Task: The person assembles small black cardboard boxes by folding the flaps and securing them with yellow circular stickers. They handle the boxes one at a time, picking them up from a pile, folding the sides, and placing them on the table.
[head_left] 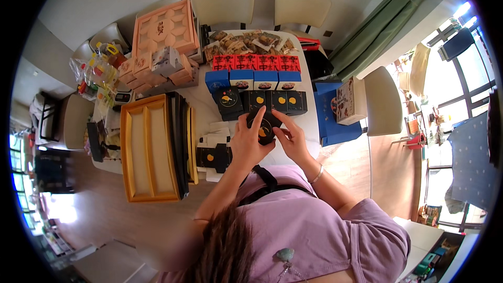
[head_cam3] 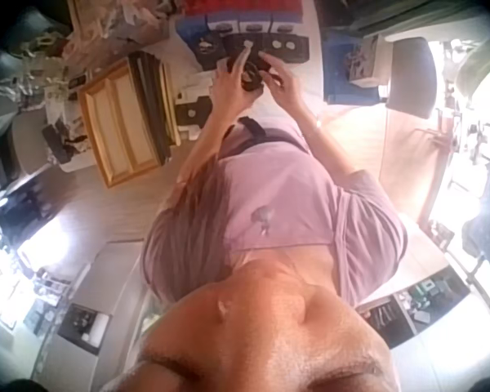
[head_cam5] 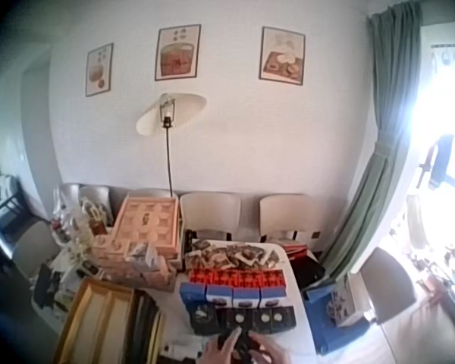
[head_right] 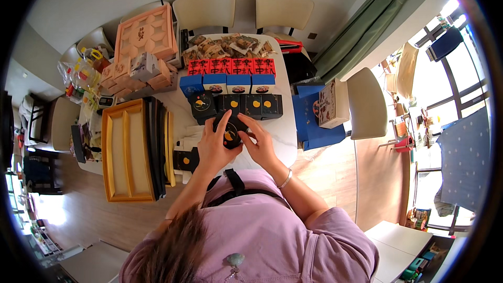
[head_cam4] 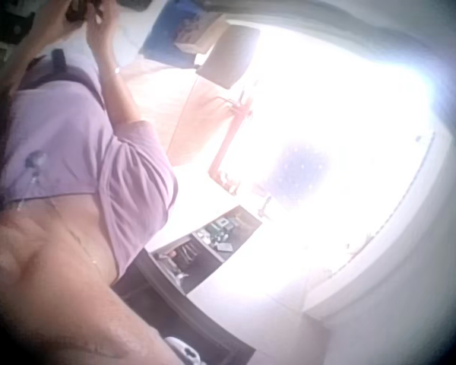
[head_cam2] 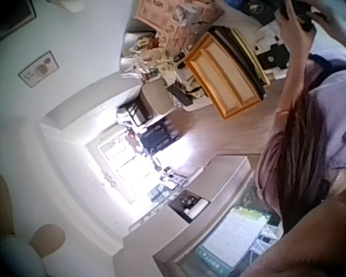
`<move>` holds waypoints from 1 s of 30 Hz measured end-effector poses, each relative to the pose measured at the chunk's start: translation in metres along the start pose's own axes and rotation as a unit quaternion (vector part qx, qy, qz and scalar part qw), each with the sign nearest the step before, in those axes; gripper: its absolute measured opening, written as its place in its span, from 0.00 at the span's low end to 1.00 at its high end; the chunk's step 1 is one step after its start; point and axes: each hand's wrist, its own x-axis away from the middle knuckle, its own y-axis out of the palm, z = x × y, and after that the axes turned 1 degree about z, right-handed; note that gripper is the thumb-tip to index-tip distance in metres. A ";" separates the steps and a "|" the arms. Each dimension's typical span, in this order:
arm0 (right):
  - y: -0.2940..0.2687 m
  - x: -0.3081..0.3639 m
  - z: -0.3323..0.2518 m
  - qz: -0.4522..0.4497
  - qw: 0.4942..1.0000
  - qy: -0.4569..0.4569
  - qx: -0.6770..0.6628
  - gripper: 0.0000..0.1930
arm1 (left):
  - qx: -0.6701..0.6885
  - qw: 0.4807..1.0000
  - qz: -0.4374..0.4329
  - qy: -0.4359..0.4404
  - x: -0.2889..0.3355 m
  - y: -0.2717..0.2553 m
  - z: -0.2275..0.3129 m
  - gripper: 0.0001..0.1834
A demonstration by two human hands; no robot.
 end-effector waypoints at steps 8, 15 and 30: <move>0.002 0.001 0.007 0.006 0.975 -0.146 0.169 0.19 | 0.035 0.999 0.028 0.001 0.006 0.009 -0.010 0.45; -0.016 -0.012 -0.002 -0.053 0.988 0.127 -0.070 0.26 | 0.009 0.995 -0.047 0.090 0.001 -0.002 -0.013 0.51; -0.008 0.000 0.020 -0.066 0.924 0.207 -0.314 0.29 | 0.574 0.776 -0.075 -0.253 0.010 0.019 -0.028 0.29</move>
